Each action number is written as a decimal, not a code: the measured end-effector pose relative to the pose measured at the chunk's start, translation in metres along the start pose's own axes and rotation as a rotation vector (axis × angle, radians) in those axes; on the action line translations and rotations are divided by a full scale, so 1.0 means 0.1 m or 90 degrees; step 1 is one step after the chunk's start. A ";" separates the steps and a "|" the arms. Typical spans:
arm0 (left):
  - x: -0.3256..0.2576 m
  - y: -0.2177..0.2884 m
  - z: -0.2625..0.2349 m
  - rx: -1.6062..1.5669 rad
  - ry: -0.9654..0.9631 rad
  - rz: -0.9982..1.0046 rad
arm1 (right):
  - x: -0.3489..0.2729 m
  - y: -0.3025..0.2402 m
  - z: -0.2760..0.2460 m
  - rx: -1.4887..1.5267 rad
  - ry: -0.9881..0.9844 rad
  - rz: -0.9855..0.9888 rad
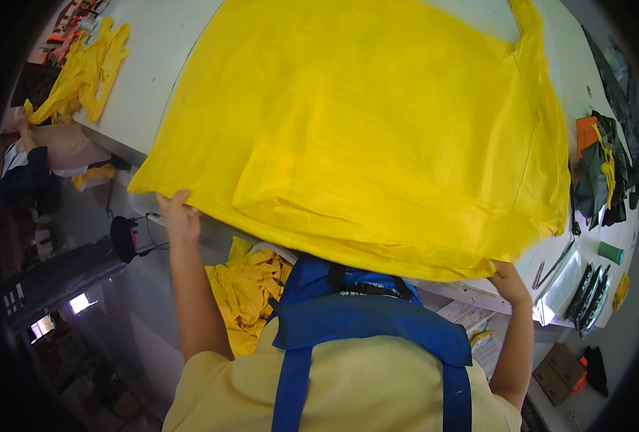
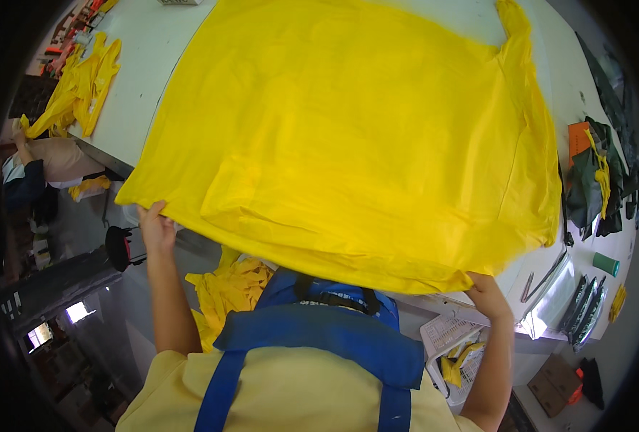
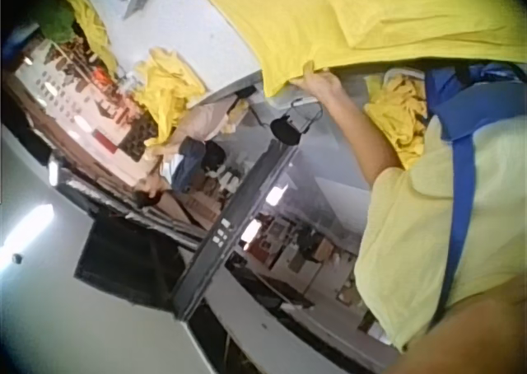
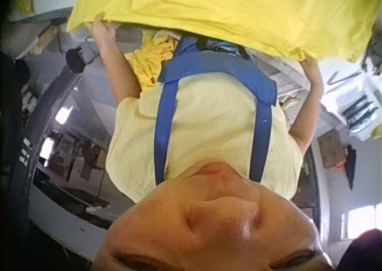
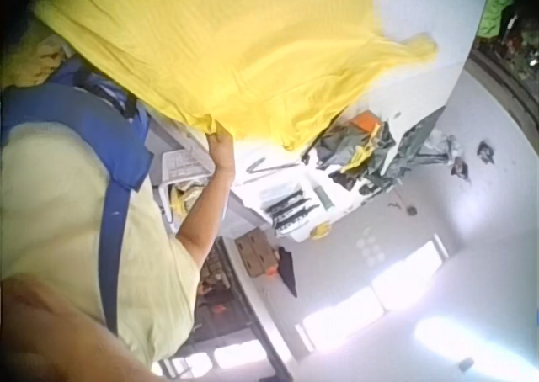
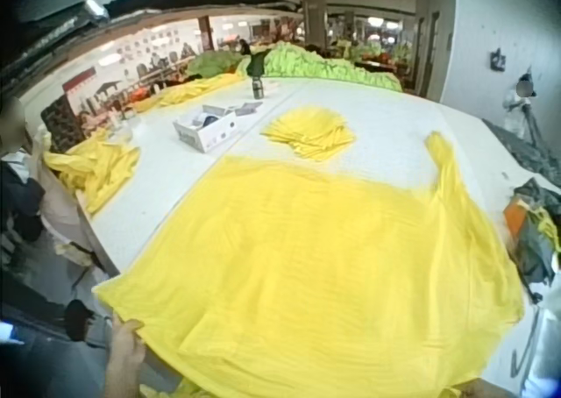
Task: The person folds a yellow raincoat on a white table, trims loose threads with scissors, and places the folded item into a clear plastic bag. The person repeats this process for multiple raincoats, stacking the packaged items on the table.
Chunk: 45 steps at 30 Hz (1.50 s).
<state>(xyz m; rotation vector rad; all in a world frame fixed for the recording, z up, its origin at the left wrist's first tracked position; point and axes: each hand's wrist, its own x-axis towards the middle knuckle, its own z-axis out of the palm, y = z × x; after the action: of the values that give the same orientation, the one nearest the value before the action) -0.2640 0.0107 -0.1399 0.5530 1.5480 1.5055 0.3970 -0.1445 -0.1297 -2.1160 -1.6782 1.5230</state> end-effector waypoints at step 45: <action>1.34 -0.50 0.44 0.864 0.258 0.362 | 1.72 0.02 0.35 -0.456 0.446 -0.040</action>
<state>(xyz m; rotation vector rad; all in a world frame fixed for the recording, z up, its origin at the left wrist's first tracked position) -0.2840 0.1354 -0.2190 1.6021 2.8220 0.6985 0.3630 -0.0322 -0.2605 -2.3978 -2.0887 0.0477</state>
